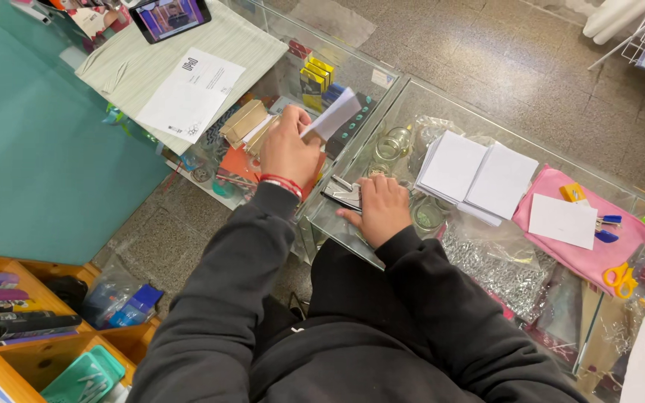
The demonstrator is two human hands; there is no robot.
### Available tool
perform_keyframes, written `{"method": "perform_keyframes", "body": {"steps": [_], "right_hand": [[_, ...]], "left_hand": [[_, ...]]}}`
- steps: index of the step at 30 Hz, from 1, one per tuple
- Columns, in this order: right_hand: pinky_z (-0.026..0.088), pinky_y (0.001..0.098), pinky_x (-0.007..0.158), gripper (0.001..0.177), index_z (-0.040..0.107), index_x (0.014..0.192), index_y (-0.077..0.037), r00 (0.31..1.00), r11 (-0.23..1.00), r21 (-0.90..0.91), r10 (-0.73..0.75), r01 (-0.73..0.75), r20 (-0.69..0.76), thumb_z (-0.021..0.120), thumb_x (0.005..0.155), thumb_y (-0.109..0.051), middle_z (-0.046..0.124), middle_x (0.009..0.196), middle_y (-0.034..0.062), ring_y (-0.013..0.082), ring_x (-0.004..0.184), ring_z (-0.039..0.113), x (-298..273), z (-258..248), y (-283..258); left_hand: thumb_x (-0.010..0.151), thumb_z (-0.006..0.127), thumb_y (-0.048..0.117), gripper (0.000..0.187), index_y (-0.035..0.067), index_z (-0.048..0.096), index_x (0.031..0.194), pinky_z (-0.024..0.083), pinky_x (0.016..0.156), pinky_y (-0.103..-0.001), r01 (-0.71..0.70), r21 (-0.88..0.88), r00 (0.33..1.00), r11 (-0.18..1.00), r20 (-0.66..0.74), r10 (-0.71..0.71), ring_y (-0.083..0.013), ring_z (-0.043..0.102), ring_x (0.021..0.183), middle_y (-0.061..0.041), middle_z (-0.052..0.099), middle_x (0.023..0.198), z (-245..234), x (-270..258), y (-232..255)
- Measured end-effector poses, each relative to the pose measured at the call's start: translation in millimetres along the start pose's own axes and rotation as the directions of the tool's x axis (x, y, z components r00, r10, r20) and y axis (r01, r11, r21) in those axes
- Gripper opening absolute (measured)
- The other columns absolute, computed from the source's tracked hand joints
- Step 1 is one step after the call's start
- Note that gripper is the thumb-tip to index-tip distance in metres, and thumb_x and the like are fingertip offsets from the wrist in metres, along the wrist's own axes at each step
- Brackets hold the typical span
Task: The person sits on the floor and repeatedly staples small white paper cards using a handheld stapler. They fold the cards, align them, staple them, and place them into a stack on the glass table.
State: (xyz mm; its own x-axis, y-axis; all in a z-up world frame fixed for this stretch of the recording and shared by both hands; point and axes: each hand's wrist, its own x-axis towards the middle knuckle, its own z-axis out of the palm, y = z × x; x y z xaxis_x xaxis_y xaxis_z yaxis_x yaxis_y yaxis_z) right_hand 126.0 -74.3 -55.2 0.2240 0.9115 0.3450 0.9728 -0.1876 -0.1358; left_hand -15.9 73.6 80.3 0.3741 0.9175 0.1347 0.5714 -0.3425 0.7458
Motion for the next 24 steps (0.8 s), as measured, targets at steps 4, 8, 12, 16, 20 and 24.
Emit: {"method": "perform_keyframes", "body": {"steps": [4, 8, 12, 16, 20, 24], "right_hand": [[0.041, 0.0404, 0.095, 0.077, 0.056, 0.122, -0.015, 1.0, 1.0, -0.001, -0.002, 0.002, 0.006, 0.063, 0.077, -0.077, 0.055, 0.11, 0.0042, 0.0252, 0.108, 0.055, 1, -3, 0], [0.041, 0.0401, 0.093, 0.076, 0.056, 0.121, -0.015, 1.0, 1.0, 0.016, -0.009, 0.009, 0.005, 0.063, 0.077, -0.077, 0.055, 0.11, 0.0044, 0.0254, 0.107, 0.055, 0, -1, 1], [0.042, 0.0406, 0.093, 0.077, 0.056, 0.121, -0.015, 1.0, 0.999, 0.031, -0.008, 0.008, 0.015, 0.067, 0.074, -0.074, 0.055, 0.109, 0.0047, 0.0259, 0.106, 0.056, 1, -3, 2], [0.042, 0.0404, 0.092, 0.076, 0.056, 0.121, -0.014, 1.0, 1.0, 0.021, -0.005, 0.004, 0.01, 0.064, 0.077, -0.075, 0.055, 0.108, 0.0051, 0.0259, 0.105, 0.056, 1, -4, 1], [0.041, 0.0405, 0.092, 0.076, 0.056, 0.122, -0.014, 0.999, 1.0, 0.031, -0.002, 0.001, 0.04, 0.063, 0.077, -0.075, 0.055, 0.11, 0.0049, 0.026, 0.106, 0.056, 2, -8, -1], [0.04, 0.0411, 0.094, 0.076, 0.055, 0.123, -0.013, 0.998, 0.999, 0.051, 0.002, -0.006, 0.064, 0.064, 0.078, -0.074, 0.054, 0.11, 0.0058, 0.0276, 0.108, 0.055, 2, -7, 0]], "left_hand": [[0.079, 0.085, 0.017, 0.023, 0.02, 0.068, 0.093, 0.058, 0.082, -0.042, -0.03, -0.055, 0.999, 0.998, -0.021, 0.029, -0.0278, 0.071, 0.088, -0.004, 0.066, 0.085, 30, 47, -17], [0.074, 0.087, 0.018, 0.02, 0.021, 0.075, 0.089, 0.054, 0.065, -0.022, -0.032, -0.364, 0.999, 0.931, -0.036, 0.02, -0.0046, 0.061, 0.065, 0.009, 0.065, 0.07, 71, 97, -38], [0.08, 0.086, 0.014, 0.032, 0.01, 0.077, 0.11, 0.06, 0.069, -0.016, 0.171, -0.642, 0.985, 0.747, 0.14, -0.104, -0.0049, 0.07, 0.073, -0.001, 0.077, 0.085, 98, 143, -56], [0.078, 0.089, 0.012, 0.04, 0.007, 0.076, 0.116, 0.063, 0.075, -0.025, 0.259, -0.594, 0.963, 0.762, 0.217, -0.158, -0.0152, 0.076, 0.085, -0.013, 0.078, 0.101, 128, 174, -78], [0.072, 0.089, 0.019, 0.038, 0.021, 0.078, 0.108, 0.06, 0.089, -0.03, 0.194, -0.208, 0.968, 0.959, 0.196, -0.154, -0.0179, 0.074, 0.101, -0.003, 0.077, 0.103, 140, 198, -85], [0.071, 0.092, 0.033, 0.072, 0.024, 0.062, 0.135, 0.058, 0.103, -0.038, 0.088, -0.019, 0.996, 0.996, 0.008, -0.088, -0.024, 0.069, 0.118, -0.003, 0.073, 0.122, 160, 205, -91]]}}
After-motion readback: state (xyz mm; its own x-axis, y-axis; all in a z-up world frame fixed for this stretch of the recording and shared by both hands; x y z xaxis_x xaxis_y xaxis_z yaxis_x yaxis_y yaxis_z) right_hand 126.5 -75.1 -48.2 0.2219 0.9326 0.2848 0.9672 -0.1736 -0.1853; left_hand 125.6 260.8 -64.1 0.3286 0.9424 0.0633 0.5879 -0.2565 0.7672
